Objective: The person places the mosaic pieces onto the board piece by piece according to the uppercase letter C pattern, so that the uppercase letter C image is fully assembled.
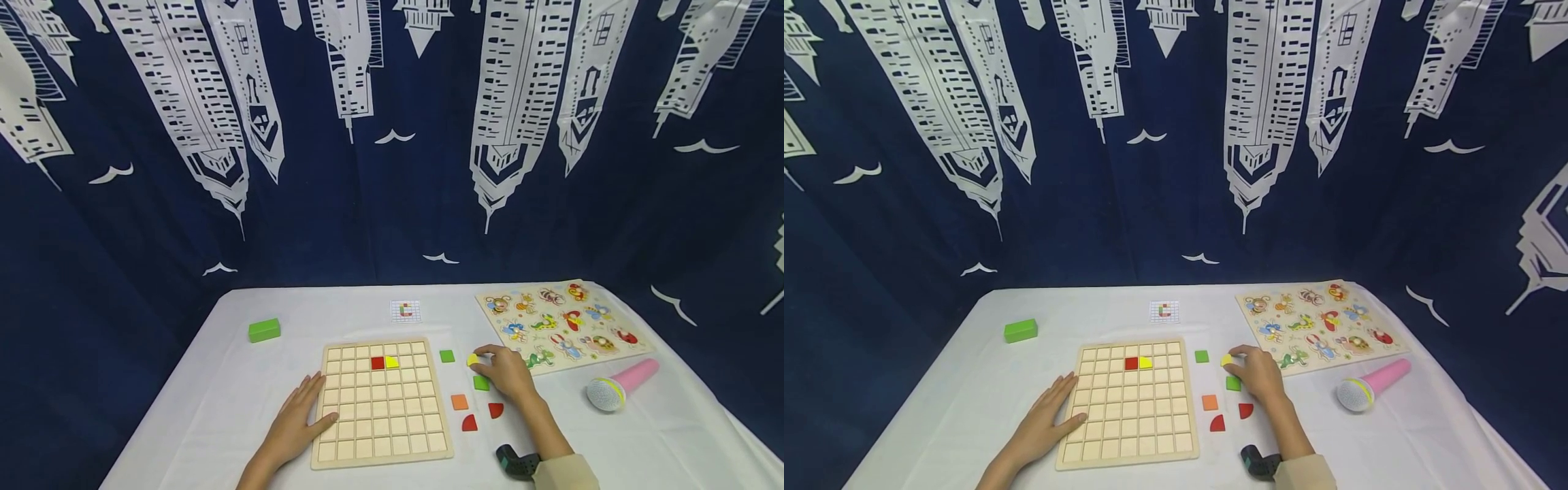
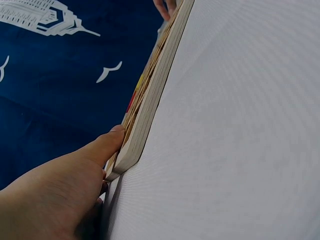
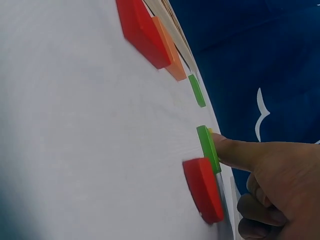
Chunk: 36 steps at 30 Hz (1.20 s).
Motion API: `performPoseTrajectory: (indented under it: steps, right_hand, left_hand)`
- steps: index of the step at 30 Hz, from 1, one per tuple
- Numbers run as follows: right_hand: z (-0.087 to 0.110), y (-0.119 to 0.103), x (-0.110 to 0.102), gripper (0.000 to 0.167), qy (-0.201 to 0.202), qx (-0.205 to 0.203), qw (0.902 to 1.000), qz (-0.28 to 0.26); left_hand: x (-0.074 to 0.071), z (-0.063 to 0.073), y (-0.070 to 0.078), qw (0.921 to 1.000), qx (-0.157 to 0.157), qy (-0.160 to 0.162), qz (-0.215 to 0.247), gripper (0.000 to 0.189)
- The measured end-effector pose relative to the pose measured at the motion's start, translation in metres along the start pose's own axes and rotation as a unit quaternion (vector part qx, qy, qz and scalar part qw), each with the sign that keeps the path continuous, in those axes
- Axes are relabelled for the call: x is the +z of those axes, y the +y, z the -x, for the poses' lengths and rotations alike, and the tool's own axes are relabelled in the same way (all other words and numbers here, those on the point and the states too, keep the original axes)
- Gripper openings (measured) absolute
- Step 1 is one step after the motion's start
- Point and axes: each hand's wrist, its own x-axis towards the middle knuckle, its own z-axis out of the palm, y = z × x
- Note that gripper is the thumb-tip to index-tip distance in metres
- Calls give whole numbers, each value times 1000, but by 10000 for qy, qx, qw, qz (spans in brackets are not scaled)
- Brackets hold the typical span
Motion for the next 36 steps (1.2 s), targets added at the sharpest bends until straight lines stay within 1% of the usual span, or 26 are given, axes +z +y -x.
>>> performPoseTrajectory:
  steps: [6, 11, 15, 18, 22, 26, 30, 36]
  right_hand:
    - [0, -3, 1, 31, -14, -229, 9997, 45]
    - [0, -4, 1, 31, 30, -326, 9993, 156]
    - [0, -4, 1, 32, 119, -467, 9987, 185]
    - [0, -11, -1, 33, 243, -661, 9974, 176]
    - [0, -29, -1, 32, 487, -1054, 9931, 152]
    - [0, -56, 4, 33, 618, -1368, 9887, 29]
    - [-1, -88, 14, 32, 543, -1610, 9854, -138]
    - [-6, -128, 36, 33, 288, -1916, 9807, -267]
  left_hand:
    - [1, 1, -1, 10000, 16, -8, 29, 79]
    - [0, 0, 0, 10000, 10, 10, 14, 79]
    - [-1, 1, 0, 10000, 1, 1, 12, 79]
    - [-1, 1, 0, 10000, -8, -8, 10, 79]
    - [-1, 1, -1, 10000, -22, -1, 6, 80]
    - [-2, 1, 0, 10000, -46, -22, 22, 80]
    - [-1, 2, -1, 10000, -69, -41, 53, 80]
    - [-1, 1, -1, 10000, -10, -12, 26, 79]
